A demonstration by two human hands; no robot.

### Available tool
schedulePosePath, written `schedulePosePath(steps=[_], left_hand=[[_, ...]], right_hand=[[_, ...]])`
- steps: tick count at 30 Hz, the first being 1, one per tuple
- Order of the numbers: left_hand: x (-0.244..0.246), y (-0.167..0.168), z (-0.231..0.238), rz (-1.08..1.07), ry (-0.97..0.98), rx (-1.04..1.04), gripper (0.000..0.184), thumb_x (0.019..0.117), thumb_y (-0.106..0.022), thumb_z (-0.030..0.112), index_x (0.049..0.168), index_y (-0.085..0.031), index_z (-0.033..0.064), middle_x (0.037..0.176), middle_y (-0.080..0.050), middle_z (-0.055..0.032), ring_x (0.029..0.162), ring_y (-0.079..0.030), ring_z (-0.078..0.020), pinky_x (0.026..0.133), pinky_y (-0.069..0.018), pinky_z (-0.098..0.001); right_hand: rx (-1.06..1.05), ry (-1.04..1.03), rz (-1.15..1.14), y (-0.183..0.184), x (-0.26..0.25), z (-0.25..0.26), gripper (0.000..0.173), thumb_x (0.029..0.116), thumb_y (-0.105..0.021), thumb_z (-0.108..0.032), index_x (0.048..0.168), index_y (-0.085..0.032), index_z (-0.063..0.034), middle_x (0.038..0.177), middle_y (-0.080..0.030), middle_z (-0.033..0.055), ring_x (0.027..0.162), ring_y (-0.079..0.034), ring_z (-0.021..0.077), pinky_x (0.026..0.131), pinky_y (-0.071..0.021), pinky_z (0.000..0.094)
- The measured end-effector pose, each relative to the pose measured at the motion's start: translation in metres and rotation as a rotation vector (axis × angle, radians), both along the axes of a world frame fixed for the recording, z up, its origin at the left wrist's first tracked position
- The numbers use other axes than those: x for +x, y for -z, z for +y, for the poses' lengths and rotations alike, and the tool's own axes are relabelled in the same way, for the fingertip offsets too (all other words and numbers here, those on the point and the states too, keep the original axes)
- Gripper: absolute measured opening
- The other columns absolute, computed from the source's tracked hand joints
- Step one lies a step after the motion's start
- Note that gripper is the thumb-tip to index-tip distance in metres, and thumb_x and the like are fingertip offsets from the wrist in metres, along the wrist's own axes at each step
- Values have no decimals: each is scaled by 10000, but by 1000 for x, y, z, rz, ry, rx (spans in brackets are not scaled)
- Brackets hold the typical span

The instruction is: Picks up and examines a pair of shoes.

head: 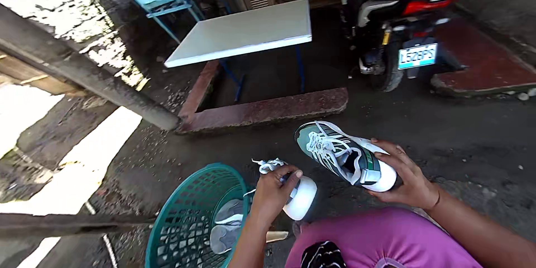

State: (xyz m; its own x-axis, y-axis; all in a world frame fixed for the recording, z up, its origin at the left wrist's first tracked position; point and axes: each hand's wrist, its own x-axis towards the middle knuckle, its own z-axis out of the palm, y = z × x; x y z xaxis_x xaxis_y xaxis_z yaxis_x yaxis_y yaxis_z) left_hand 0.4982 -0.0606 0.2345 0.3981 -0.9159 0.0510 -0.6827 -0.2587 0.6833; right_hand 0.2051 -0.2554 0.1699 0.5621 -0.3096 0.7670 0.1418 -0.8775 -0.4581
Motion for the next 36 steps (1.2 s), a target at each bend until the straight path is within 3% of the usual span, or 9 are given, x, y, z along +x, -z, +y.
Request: schedulePosePath(steps=[3, 7, 11, 16, 22, 28, 32, 34, 36], left_hand=[[-67, -8, -71, 14, 220, 89, 343, 988, -629, 445, 1041, -790, 147, 980, -770, -1, 954, -719, -108, 891, -570, -440], [-162, -4, -162, 98, 535, 182, 369, 994, -626, 411, 1012, -778, 75, 979, -760, -41, 962, -708, -116, 923, -559, -412], [-260, -1, -231, 132, 724, 174, 325, 981, -636, 303, 858, -750, 24, 793, -698, -17, 762, -639, -58, 774, -545, -343], [-343, -3, -291, 209, 827, 243, 210, 958, -670, 170, 859, -729, -5, 797, -689, -20, 757, -623, -40, 775, -537, -306], [-395, 6, -347, 132, 971, 410, 156, 944, -679, 124, 909, -722, -22, 828, -692, -81, 780, -643, -123, 785, -545, -382], [-423, 17, -398, 88, 999, 355, 322, 994, -624, 220, 742, -627, 20, 652, -575, -38, 625, -568, -145, 648, -493, -402], [-440, 18, -424, -38, 1026, 281, 328, 997, -601, 227, 758, -646, 7, 694, -619, -104, 708, -630, -255, 710, -508, -515], [-445, 20, -433, -123, 1057, 268, 331, 987, -599, 244, 771, -658, 1, 719, -640, -133, 750, -655, -300, 733, -515, -549], [-451, 21, -439, -239, 1106, 269, 352, 990, -581, 271, 787, -662, -6, 750, -659, -161, 793, -677, -338, 755, -520, -570]], right_hand=[[-64, 151, -8, 3, -81, -10, 855, 752, -902, -408, 1455, -463, -201, 1526, -478, 172, 1439, -449, 325, 1180, -422, 496], [-144, 384, 24, 3, -169, -18, 804, 802, -860, -434, 1456, -470, -177, 1506, -486, 226, 1425, -462, 364, 1176, -420, 493], [-194, 635, 53, 1, -236, -20, 751, 824, -836, -453, 1429, -514, -148, 1475, -504, 276, 1395, -486, 424, 1144, -450, 508], [-223, 899, 42, 5, -291, -27, 733, 816, -843, -417, 1420, -534, -139, 1461, -511, 292, 1382, -492, 442, 1131, -457, 501], [-254, 1091, 143, 12, -314, -34, 707, 862, -808, -403, 1449, -506, -150, 1466, -496, 313, 1374, -488, 473, 1100, -477, 524], [-205, 1282, 123, 27, -312, -56, 728, 861, -817, -385, 1464, -471, -166, 1497, -473, 276, 1420, -448, 425, 1164, -420, 500], [2, 1337, 127, 37, -316, -66, 809, 814, -819, -542, 1432, -502, -126, 1447, -519, 278, 1376, -507, 383, 1133, -459, 463], [137, 1305, 168, 40, -329, -65, 823, 854, -671, -709, 1383, -570, -86, 1401, -579, 257, 1286, -595, 344, 1030, -538, 443], [269, 1277, 148, 39, -347, -69, 713, 987, -486, -676, 1261, -679, -46, 1278, -684, 199, 1138, -692, 278, 936, -583, 420]])
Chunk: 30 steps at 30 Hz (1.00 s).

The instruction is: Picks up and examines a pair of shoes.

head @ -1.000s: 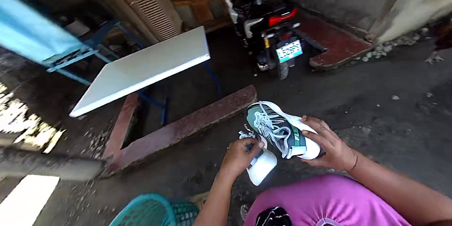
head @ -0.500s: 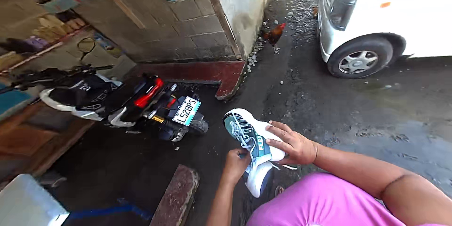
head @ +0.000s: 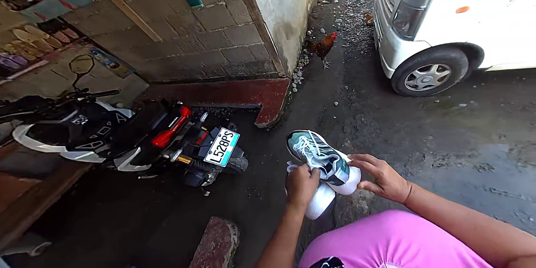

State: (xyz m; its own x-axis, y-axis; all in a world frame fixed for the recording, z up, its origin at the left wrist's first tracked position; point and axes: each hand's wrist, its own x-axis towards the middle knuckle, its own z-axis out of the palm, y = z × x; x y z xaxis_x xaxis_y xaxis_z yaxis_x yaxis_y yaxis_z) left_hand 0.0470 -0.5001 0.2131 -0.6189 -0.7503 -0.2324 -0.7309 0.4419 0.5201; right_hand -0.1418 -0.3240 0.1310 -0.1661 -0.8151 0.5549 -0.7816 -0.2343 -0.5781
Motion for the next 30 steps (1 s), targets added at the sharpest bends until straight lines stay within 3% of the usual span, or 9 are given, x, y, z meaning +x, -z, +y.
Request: schedulePosePath(steps=[3, 7, 13, 17, 20, 24, 27, 28, 30], left_hand=[[-14, 6, -8, -102, 73, -38, 379, 1002, -549, 294, 817, -678, -10, 823, -693, -187, 883, -698, -366, 811, -522, -580], [-47, 8, -10, -183, 161, -28, 387, 1003, -521, 298, 842, -674, -18, 869, -698, -196, 931, -696, -362, 832, -515, -567], [-134, 14, 3, -216, 230, 12, 392, 995, -512, 306, 834, -663, -18, 870, -691, -191, 928, -692, -349, 818, -516, -551], [-214, 14, 17, -257, 255, 50, 396, 1000, -495, 305, 867, -666, -26, 918, -699, -199, 970, -690, -354, 839, -512, -553], [-271, 15, 24, -219, 232, 36, 395, 996, -498, 295, 849, -663, -32, 898, -700, -203, 955, -696, -358, 827, -512, -553], [-332, 17, 30, -152, 240, 70, 386, 989, -509, 283, 818, -651, -33, 854, -687, -199, 909, -692, -357, 804, -513, -558], [-372, 12, 32, -194, 268, 104, 384, 997, -501, 288, 838, -653, -27, 872, -689, -194, 924, -689, -351, 812, -509, -557], [-383, 10, 30, -206, 271, 106, 383, 999, -501, 285, 840, -653, -27, 876, -689, -196, 927, -688, -351, 815, -508, -557], [-403, 5, 26, -209, 251, 88, 378, 996, -505, 284, 828, -649, -23, 866, -687, -191, 914, -687, -349, 803, -503, -555]], right_hand=[[150, 76, -160, -15, -31, -16, 466, 1050, -543, -388, 1225, -684, 20, 1163, -718, 199, 968, -732, 262, 883, -603, 402], [261, 119, -135, -27, -83, -59, 356, 1033, -584, -234, 1301, -669, -17, 1267, -689, 199, 1142, -684, 324, 1010, -542, 456], [564, -143, 166, -24, -166, -128, 521, 1021, -529, -41, 1489, -555, -268, 1531, -490, 217, 1387, -477, 456, 1067, -462, 589], [789, -299, 211, -25, -235, -142, 577, 961, -497, 112, 1421, -620, -213, 1532, -502, 185, 1396, -475, 430, 1090, -434, 600], [745, -326, 134, -15, -299, -123, 507, 976, -451, 98, 1380, -658, -128, 1497, -547, 190, 1396, -504, 387, 1152, -398, 540], [517, -295, -37, 6, -376, -87, 239, 1007, -531, -28, 1082, -752, 25, 1331, -672, 197, 1307, -604, 334, 1143, -437, 460], [573, -267, -67, 3, -419, -72, 222, 1007, -521, -30, 1095, -701, 66, 1321, -662, 221, 1309, -591, 350, 1140, -433, 465], [577, -228, -83, -2, -430, -68, 231, 1014, -511, -44, 1111, -685, 71, 1258, -683, 222, 1251, -625, 344, 1106, -463, 462], [570, -142, -175, -20, -453, -63, 223, 1038, -495, -78, 1133, -638, 64, 1008, -702, 194, 928, -702, 283, 879, -563, 441]])
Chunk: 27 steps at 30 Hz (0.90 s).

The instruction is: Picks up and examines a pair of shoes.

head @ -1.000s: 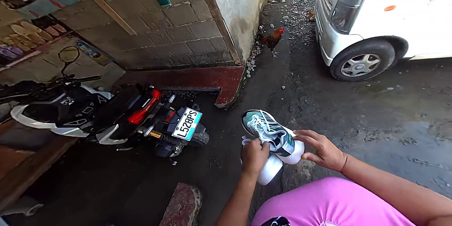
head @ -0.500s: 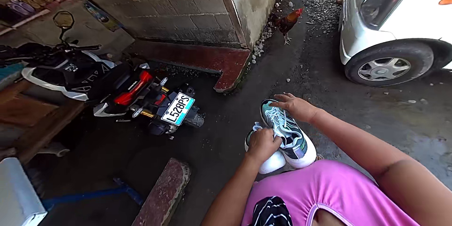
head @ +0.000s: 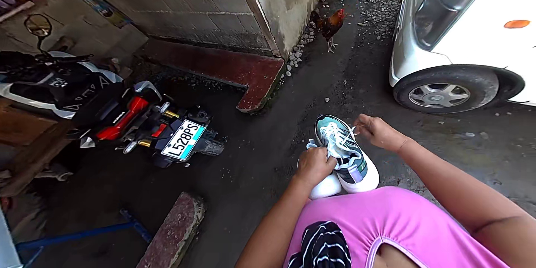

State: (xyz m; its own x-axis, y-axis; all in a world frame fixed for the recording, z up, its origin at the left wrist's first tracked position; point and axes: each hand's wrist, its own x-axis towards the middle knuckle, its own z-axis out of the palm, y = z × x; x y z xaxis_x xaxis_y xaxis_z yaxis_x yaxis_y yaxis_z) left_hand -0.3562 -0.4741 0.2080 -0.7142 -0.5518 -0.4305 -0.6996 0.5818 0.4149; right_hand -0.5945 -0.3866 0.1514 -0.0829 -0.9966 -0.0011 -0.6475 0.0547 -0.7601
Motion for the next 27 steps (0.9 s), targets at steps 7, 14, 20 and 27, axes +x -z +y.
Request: schedulePosePath(steps=[7, 14, 20, 27], left_hand=[[-52, -2, -25, -75, 3, -108, 390, 1005, -478, 292, 894, -670, -29, 958, -711, -209, 1010, -695, -370, 847, -510, -566], [-97, 9, -75, -40, 100, -123, 406, 1005, -464, 299, 911, -672, -37, 970, -715, -213, 1017, -700, -370, 844, -514, -565], [-135, 9, -137, 52, 156, -102, 390, 994, -474, 280, 930, -678, -47, 965, -716, -222, 1004, -701, -384, 840, -518, -571], [-152, 29, -203, 493, 160, -372, 340, 919, -551, 206, 689, -678, -11, 679, -686, -177, 693, -717, -363, 625, -532, -544]], right_hand=[[280, -44, -115, -60, -78, 9, 105, 993, -657, -102, 1025, -696, -10, 761, -624, 22, 642, -545, 69, 637, -477, 258], [105, 112, -951, -99, -75, -56, 131, 952, -556, 30, 916, -658, -44, 703, -654, 21, 565, -628, 82, 552, -559, 217], [81, 162, -1181, -106, -58, -148, 139, 929, -563, 95, 950, -637, -22, 808, -689, 63, 703, -688, 150, 744, -613, 322], [5, 58, -855, -91, -70, -198, 110, 905, -645, 49, 977, -665, -31, 863, -699, 2, 808, -679, 72, 802, -577, 249]])
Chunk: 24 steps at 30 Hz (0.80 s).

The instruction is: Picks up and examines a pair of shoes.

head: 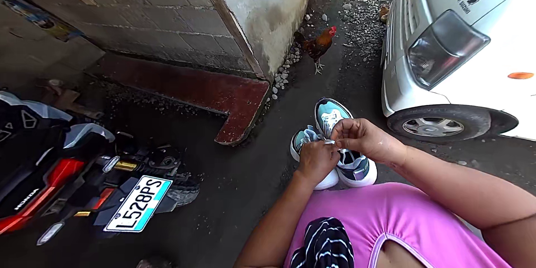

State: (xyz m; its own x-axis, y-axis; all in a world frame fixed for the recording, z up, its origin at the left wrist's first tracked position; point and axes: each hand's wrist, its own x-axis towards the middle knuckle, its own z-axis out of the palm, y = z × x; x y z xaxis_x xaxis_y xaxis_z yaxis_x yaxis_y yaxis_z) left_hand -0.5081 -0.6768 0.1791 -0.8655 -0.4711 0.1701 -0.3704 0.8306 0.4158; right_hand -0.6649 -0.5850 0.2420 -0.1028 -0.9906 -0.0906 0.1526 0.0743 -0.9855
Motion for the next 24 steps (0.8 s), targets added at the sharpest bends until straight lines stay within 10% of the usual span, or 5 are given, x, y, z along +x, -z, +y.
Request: schedulePosePath(steps=[4, 9, 24], left_hand=[[-8, -1, -29, 71, -34, -42, 367, 916, -552, 213, 623, -604, -3, 628, -640, -166, 633, -690, -336, 588, -525, -510], [-18, -16, -49, -31, -76, -66, 370, 942, -578, 275, 721, -643, -14, 683, -674, -172, 700, -715, -341, 673, -543, -516], [-116, -43, -83, -235, -509, 55, 388, 988, -508, 279, 822, -665, -35, 817, -712, -203, 870, -725, -368, 822, -531, -538]], right_hand=[[7, -6, 488, 3, -27, -15, 61, 916, -687, -37, 971, -688, -12, 885, -689, 20, 808, -651, 36, 766, -555, 211], [-45, -394, 1046, -12, -50, -48, 208, 987, -582, -44, 1109, -750, -39, 1006, -741, 160, 984, -692, 319, 913, -534, 494], [-524, -694, 986, 21, -172, -187, 343, 1013, -603, -245, 841, -740, 18, 997, -721, 158, 1068, -651, 304, 969, -493, 446]])
